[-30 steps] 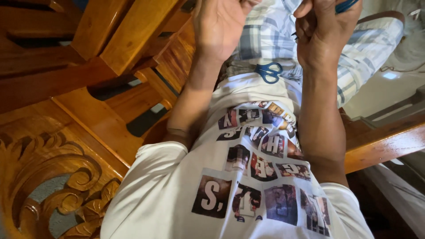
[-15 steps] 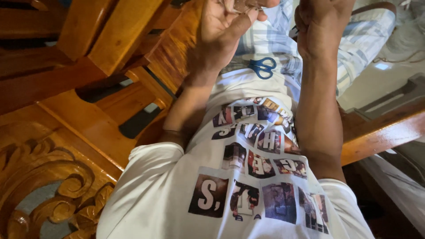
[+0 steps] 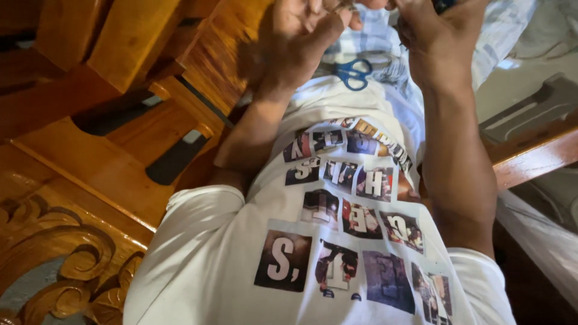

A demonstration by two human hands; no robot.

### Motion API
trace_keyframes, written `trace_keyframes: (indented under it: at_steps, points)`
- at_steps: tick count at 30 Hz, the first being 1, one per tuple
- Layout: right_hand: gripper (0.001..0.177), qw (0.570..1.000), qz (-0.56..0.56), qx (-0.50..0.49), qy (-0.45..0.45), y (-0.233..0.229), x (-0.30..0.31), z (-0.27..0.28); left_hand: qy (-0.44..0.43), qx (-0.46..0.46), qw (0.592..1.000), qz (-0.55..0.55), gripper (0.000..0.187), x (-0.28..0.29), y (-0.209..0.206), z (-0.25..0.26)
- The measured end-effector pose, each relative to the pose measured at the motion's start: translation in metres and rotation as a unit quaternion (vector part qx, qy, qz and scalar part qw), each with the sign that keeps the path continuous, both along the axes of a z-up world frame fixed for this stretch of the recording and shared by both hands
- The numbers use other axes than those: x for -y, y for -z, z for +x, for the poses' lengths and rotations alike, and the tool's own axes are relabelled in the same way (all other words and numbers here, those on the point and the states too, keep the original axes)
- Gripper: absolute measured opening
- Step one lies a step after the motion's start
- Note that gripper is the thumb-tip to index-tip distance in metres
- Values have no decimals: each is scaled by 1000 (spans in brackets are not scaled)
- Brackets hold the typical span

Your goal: Preparing fishing gear by threading and tying fishing line using a small tool

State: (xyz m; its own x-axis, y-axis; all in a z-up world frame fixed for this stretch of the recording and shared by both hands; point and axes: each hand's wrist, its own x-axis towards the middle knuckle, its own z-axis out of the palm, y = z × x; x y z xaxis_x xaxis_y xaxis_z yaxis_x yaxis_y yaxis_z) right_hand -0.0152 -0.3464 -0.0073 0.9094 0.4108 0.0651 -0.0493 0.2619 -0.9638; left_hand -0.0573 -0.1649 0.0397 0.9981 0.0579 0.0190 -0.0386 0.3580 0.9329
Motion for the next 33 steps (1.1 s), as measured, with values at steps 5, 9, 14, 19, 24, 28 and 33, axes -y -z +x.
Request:
trace_keyframes:
  at_steps: [5, 9, 14, 19, 24, 28, 33]
  points:
    - [20, 996, -58, -68, 29, 6, -3, -12, 27, 35, 999, -13, 12, 6, 16, 4]
    - [27, 991, -73, -92, 59, 20, -1, -17, 45, 8, 989, -143, 10, 7, 26, 0]
    - [41, 981, 10, -115, 159, 62, 10, -19, 96, 66, 993, -26, 32, -4, 22, -7]
    - [12, 923, -330, 164, -110, 27, -20, -34, 64, -7, 997, -53, 25, 3, -8, -11]
    - [15, 705, -572, 395, -142, 61, -49, -64, 63, 61, 991, -105, 25, 0, 1, -7]
    - [18, 697, -590, 345, -215, 42, -50, -55, 51, 52, 994, -86, 27, -1, 1, -7]
    - [13, 808, -434, 352, -186, -14, -20, -37, 39, 59, 996, -49, 24, -3, -25, -6]
